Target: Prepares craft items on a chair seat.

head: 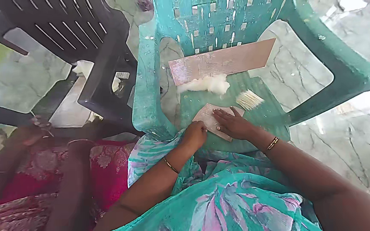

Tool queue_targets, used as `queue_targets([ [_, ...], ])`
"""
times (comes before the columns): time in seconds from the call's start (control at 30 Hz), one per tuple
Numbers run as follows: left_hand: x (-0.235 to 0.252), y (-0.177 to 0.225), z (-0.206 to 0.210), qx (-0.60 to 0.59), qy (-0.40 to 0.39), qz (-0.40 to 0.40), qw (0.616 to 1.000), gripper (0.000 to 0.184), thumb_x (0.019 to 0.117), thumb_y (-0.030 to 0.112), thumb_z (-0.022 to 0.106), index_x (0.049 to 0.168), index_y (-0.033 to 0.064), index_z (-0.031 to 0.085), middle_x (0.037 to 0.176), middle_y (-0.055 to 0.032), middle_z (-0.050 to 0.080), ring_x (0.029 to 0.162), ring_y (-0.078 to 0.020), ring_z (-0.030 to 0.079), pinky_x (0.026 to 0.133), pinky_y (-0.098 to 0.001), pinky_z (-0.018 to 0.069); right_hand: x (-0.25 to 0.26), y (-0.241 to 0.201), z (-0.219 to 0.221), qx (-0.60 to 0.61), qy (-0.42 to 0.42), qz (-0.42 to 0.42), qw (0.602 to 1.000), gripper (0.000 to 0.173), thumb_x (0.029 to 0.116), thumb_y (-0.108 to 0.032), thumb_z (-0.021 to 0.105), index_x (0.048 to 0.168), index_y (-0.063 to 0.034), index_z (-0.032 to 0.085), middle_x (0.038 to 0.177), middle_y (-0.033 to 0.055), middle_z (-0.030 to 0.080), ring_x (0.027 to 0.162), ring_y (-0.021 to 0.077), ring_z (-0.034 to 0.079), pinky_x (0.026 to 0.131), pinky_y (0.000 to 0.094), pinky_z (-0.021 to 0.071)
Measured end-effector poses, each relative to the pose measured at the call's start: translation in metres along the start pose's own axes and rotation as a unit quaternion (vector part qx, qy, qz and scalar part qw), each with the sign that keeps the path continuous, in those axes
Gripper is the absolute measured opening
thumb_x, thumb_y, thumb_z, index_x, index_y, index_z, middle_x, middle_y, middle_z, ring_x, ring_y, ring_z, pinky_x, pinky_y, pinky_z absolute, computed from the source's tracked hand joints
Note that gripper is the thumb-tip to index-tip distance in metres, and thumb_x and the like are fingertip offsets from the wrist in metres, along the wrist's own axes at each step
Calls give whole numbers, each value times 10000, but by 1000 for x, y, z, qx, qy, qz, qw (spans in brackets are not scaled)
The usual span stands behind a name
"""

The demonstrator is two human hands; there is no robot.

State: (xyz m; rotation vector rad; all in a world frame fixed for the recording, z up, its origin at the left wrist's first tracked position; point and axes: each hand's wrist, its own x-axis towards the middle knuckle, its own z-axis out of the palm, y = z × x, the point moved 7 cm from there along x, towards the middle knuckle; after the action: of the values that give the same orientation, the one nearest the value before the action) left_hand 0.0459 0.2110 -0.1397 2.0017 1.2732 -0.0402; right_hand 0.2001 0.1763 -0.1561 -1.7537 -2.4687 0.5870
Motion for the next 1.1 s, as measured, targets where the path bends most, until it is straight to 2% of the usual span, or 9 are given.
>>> queue_targets([
  [0.17, -6, 4, 4, 10, -35, 4, 999, 201, 1039, 140, 579, 1132, -5, 684, 1137, -188, 661, 1103, -326, 644, 988, -514, 514, -30, -14, 12, -2, -41, 15, 999, 646, 1103, -428, 316, 1628, -57, 253, 1707, 113, 223, 1590, 261, 165, 1209, 705, 5],
  [0.33, -15, 16, 18, 23, -108, 35, 993, 262, 1069, 169, 522, 1172, -25, 665, 1185, -200, 653, 1144, -325, 632, 1022, -503, 489, -79, -21, 14, 19, -104, 26, 994, 643, 1103, -452, 283, 1638, -96, 244, 1716, 85, 201, 1594, 235, 145, 1220, 681, -4],
  [0.4, -17, 17, 19, 23, -108, 41, 993, 273, 1074, 173, 506, 1177, -25, 663, 1190, -199, 652, 1151, -320, 630, 1025, -491, 489, -87, -17, 5, 44, -64, 19, 997, 615, 1099, -438, 306, 1606, -92, 340, 1686, 93, 290, 1576, 256, 222, 1208, 708, 22],
  [0.47, -15, 16, 13, 8, -75, 40, 996, 261, 1072, 165, 509, 1151, -26, 669, 1156, -201, 660, 1127, -322, 637, 1011, -498, 497, -84, -8, -7, 32, 26, 16, 999, 626, 1086, -443, 310, 1575, -63, 398, 1652, 115, 360, 1553, 279, 287, 1200, 726, 60],
  [0.57, -9, 9, 4, -6, -27, 31, 999, 238, 1063, 149, 530, 1117, -32, 675, 1119, -211, 667, 1101, -342, 647, 990, -525, 506, -63, 0, -22, 3, 87, 47, 995, 600, 1087, -368, 370, 1586, -34, 360, 1655, 132, 349, 1549, 292, 295, 1206, 707, 97],
  [0.7, -1, 2, 4, 12, -17, 12, 1000, 257, 1065, 170, 520, 1142, -22, 672, 1138, -211, 669, 1118, -352, 647, 993, -548, 506, -18, 0, -10, -5, 43, 62, 997, 615, 1106, -404, 363, 1616, -66, 299, 1689, 113, 276, 1572, 274, 231, 1229, 669, 63],
  [0.83, 0, 2, 4, 30, -19, 0, 999, 267, 1067, 190, 511, 1137, -9, 674, 1114, -189, 673, 1095, -331, 652, 979, -525, 513, 0, -7, 6, -11, 15, 62, 998, 647, 1095, -461, 332, 1623, -89, 289, 1690, 104, 276, 1577, 271, 215, 1194, 731, -7],
  [0.97, -4, 5, 7, 43, -34, 16, 998, 255, 1061, 202, 536, 1129, 1, 677, 1102, -183, 681, 1075, -328, 661, 964, -536, 519, -26, -16, 12, 8, -34, 87, 996, 718, 1082, -526, 325, 1639, -83, 226, 1716, 100, 195, 1594, 259, 136, 1187, 730, -41],
  [1.1, -13, 10, 17, 43, -68, 30, 996, 257, 1065, 209, 531, 1138, 18, 686, 1141, -177, 681, 1096, -321, 661, 974, -540, 517, -67, -30, 14, 6, -71, 86, 994, 723, 1083, -532, 323, 1643, -88, 214, 1719, 96, 186, 1598, 247, 120, 1196, 719, -37],
])
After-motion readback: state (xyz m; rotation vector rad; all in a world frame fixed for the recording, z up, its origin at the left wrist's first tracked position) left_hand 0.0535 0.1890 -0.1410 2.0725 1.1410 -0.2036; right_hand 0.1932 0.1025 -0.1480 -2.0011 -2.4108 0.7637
